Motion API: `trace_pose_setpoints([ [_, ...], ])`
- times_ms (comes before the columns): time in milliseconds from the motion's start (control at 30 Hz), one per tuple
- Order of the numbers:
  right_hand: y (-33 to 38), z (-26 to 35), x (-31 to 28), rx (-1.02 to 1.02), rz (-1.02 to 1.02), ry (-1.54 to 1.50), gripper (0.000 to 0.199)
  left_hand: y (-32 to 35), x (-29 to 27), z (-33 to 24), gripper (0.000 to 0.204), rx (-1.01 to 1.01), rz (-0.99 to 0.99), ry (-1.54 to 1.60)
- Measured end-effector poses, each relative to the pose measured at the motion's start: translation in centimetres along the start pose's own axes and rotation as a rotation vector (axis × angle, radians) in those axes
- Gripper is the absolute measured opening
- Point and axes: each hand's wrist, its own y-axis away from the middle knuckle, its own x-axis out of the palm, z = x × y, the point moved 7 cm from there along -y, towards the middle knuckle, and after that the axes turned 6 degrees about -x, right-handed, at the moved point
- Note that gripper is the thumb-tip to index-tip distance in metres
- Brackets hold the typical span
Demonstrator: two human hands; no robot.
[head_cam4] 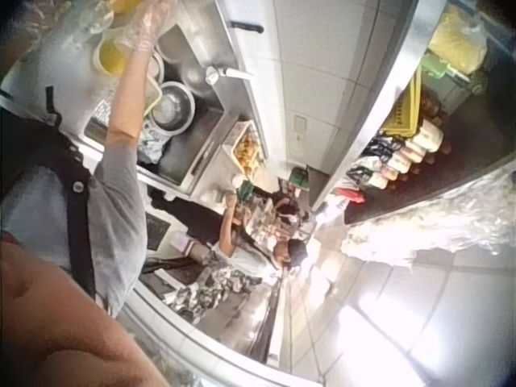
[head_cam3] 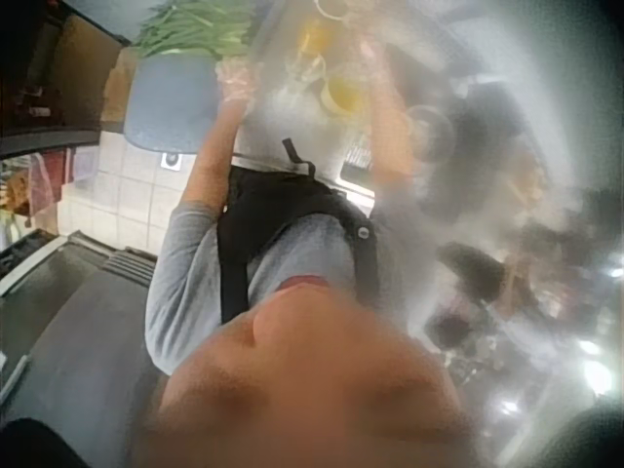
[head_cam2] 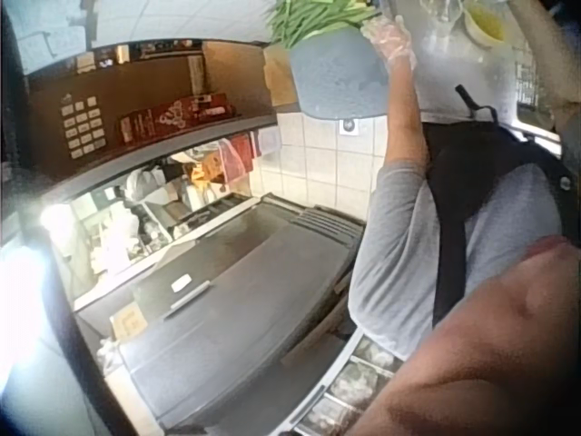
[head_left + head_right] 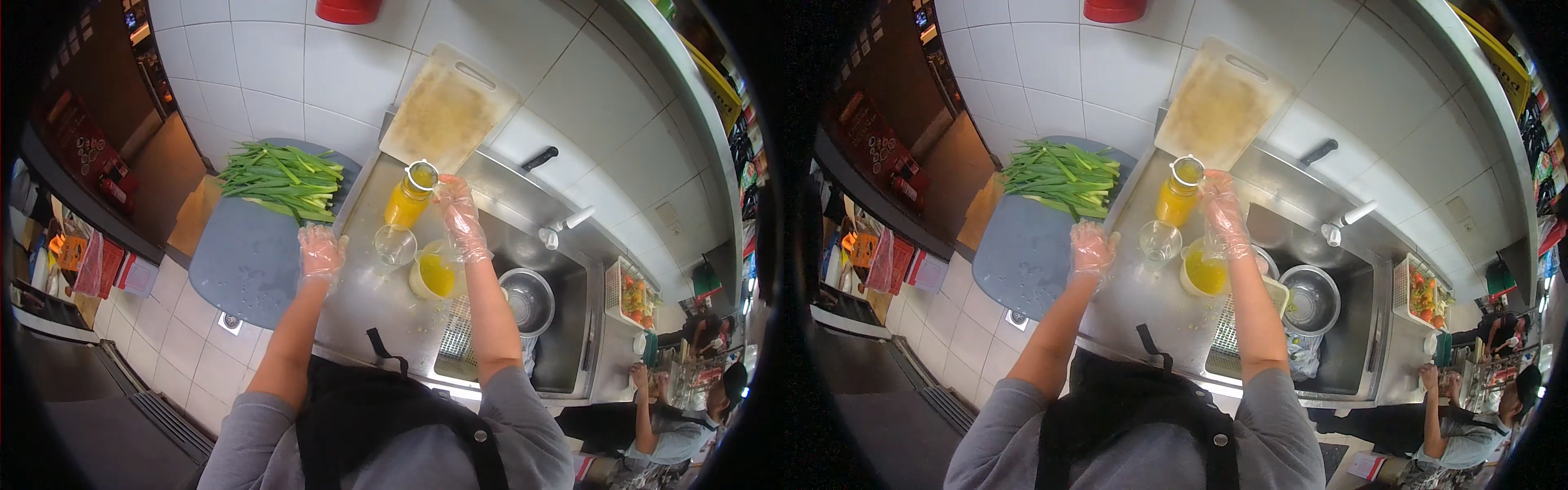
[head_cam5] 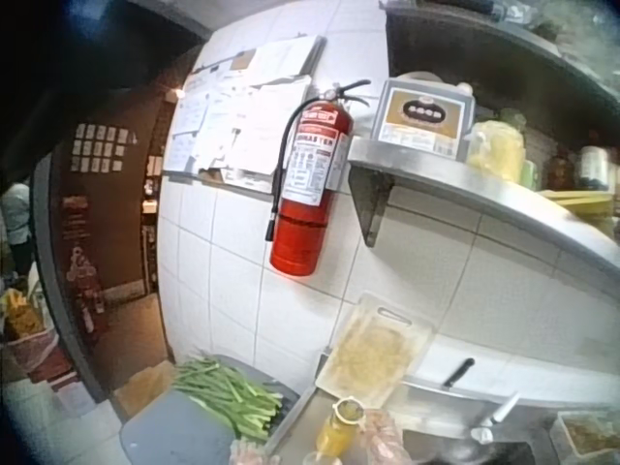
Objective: The person, wearing gloves, squeezes citrus fruits into a plastic pitcher. They take the fruit from a white basket, squeeze them, and then pour the resulting juice into glass bottles through a funnel.
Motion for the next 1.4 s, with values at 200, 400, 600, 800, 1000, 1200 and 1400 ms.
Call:
trace_pose_setpoints([
  [200,0.2,-0.5,0.0,-0.021,0.013,-0.089,0.044,0.2,-0.6,-0.2,0.062,0.023,-0.099,0.031],
  [400,0.1,-0.7,-0.2,-0.017,-0.006,-0.039,0.043,0.2,-0.7,-0.5,0.063,0.004,-0.02,-0.026],
  [600,0.2,-0.7,0.6,0.074,-0.008,0.025,0.035,0.3,-0.9,-0.1,0.064,-0.001,-0.042,-0.019],
  [800,0.4,-1.2,0.4,0.114,-0.045,-0.198,0.029,0.3,-2.9,-0.3,0.047,0.04,-0.234,0.137],
  [1000,0.6,-1.1,0.9,0.205,0.056,-0.254,0.03,-0.9,-10.8,-2.2,0.02,0.085,-0.505,0.465],
  [1200,1.1,-1.5,2.3,0.207,0.003,-0.381,0.028,-2.1,-15.3,-10.9,0.029,0.221,-0.193,0.811],
  [1400,1.0,-3.8,2.2,0.222,-0.11,-0.446,0.027,-3.5,-12.3,-14.2,0.042,0.063,0.319,0.731],
])
